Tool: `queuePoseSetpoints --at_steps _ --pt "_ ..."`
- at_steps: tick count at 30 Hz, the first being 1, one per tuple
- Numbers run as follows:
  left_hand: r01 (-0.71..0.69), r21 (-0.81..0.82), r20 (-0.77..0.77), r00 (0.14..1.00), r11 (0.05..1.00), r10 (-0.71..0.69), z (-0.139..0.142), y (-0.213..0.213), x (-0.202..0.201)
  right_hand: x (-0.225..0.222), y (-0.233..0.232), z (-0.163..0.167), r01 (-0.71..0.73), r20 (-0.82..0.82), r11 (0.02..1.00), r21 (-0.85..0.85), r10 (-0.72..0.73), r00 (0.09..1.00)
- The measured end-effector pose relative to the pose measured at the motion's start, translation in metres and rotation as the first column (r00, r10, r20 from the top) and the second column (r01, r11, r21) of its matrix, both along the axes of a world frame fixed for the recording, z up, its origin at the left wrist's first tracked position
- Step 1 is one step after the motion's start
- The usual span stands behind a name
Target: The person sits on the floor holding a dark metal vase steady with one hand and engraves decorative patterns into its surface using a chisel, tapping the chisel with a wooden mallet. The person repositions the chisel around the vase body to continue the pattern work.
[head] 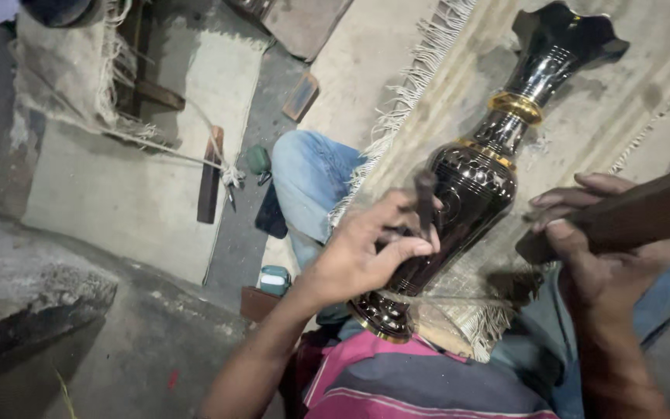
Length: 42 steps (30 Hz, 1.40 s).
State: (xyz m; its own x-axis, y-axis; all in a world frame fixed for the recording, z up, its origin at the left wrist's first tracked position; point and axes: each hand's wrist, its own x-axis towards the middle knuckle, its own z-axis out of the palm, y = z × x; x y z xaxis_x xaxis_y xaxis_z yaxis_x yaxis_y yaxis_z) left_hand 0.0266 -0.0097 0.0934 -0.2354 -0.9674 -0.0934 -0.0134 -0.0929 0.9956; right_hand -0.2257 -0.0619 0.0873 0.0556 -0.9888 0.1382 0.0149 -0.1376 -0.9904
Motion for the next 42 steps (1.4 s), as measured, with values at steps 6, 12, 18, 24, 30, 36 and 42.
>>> queuePoseSetpoints --at_steps 6,12,18,24,30,36,42 --pt "0.135 -0.284 0.353 0.935 0.949 -0.028 0.009 -0.009 0.002 -0.033 0.006 -0.022 -0.048 -0.455 0.997 0.052 0.067 0.888" --pt "0.446 -0.355 0.496 0.835 0.821 -0.239 0.017 -0.036 0.01 -0.081 0.022 -0.028 -0.033 -0.586 0.999 0.016 0.036 0.809" --pt "0.588 -0.35 0.486 0.779 0.729 -0.395 0.02 -0.057 0.007 -0.109 0.038 -0.051 -0.013 -0.559 0.999 -0.044 -0.014 0.829" --pt "0.638 -0.398 0.463 0.76 0.659 -0.456 0.016 -0.065 0.009 -0.125 0.04 -0.07 -0.04 -0.596 0.993 -0.112 -0.035 0.802" --pt "0.652 -0.434 0.463 0.753 0.621 -0.468 0.015 -0.069 0.008 -0.135 0.046 -0.069 -0.065 -0.622 0.986 -0.155 -0.046 0.782" --pt "0.683 -0.381 0.515 0.716 0.623 -0.471 0.018 -0.069 0.007 -0.131 0.044 -0.064 -0.059 -0.662 0.986 -0.154 -0.058 0.748" --pt "0.683 -0.372 0.534 0.711 0.629 -0.456 0.019 -0.066 0.007 -0.112 0.03 -0.039 -0.221 -0.666 0.939 -0.262 -0.01 0.746"
